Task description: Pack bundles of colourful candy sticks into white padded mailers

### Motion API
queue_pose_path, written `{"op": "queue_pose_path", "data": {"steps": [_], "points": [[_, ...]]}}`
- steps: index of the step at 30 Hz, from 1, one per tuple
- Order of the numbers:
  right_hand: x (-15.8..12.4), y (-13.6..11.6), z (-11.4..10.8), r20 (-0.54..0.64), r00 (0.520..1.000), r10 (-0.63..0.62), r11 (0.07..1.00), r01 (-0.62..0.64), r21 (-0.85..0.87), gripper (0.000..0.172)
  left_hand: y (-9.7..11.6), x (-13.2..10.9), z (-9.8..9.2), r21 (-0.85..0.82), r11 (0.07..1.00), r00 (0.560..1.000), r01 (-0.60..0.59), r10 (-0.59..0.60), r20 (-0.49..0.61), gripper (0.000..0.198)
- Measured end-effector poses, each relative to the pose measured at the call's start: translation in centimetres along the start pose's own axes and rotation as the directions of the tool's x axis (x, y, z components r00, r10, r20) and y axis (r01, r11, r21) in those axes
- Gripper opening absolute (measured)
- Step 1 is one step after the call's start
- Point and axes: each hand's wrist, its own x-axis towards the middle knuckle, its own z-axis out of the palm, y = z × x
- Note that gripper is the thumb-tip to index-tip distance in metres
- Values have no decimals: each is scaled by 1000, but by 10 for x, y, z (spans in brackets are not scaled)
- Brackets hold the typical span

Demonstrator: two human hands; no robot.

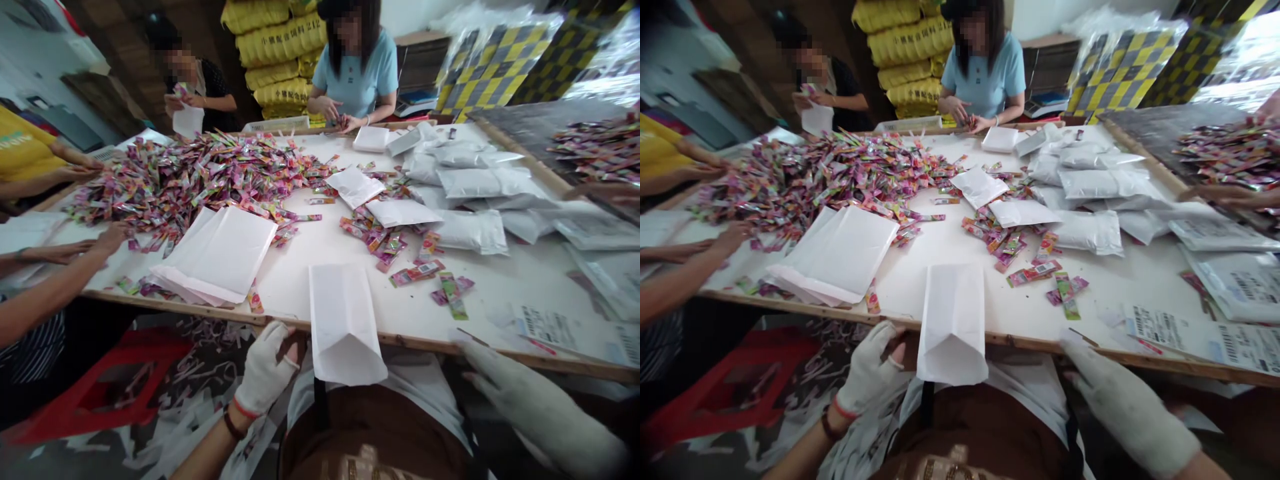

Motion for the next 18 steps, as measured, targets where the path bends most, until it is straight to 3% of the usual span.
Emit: {"op": "queue_pose_path", "data": {"steps": [2, 3, 5, 7, 9, 11, 13, 14, 16, 18], "points": [[18, -10, 27, -25, 980, -199, 977, 197, -77, 34, -2, 5, 0, 258, 926, 952, -277, 301, -57, 47], [28, -18, 44, -31, 927, -373, 919, 364, -149, 38, -3, 9, 3, 340, 858, 908, -386, 418, -25, 53], [47, -33, 72, 33, 753, -657, 716, 637, -286, 43, -2, 17, 10, 413, 714, 807, -566, 582, 98, 53], [59, -40, 89, 155, 588, -794, 525, 791, -314, 41, -2, 23, 16, 384, 595, 699, -706, 675, 238, 46], [62, -37, 92, 244, 523, -816, 466, 847, -256, 35, -4, 23, 19, 292, 534, 608, -794, 715, 346, 37], [59, -30, 86, 269, 537, -800, 499, 843, -201, 30, -5, 20, 19, 203, 558, 591, -805, 721, 360, 30], [53, -26, 79, 251, 587, -770, 565, 809, -159, 27, -4, 14, 18, 102, 642, 638, -760, 707, 305, 27], [50, -27, 77, 225, 629, -744, 615, 776, -140, 25, -2, 12, 17, 44, 698, 682, -714, 681, 266, 26], [48, -34, 75, 163, 760, -630, 755, 648, -100, 20, 4, 10, 17, -68, 827, 804, -558, 560, 201, 26], [52, -45, 77, 136, 896, -422, 898, 434, -75, 26, 10, 13, 17, -121, 942, 925, -314, 332, 185, 28]]}}
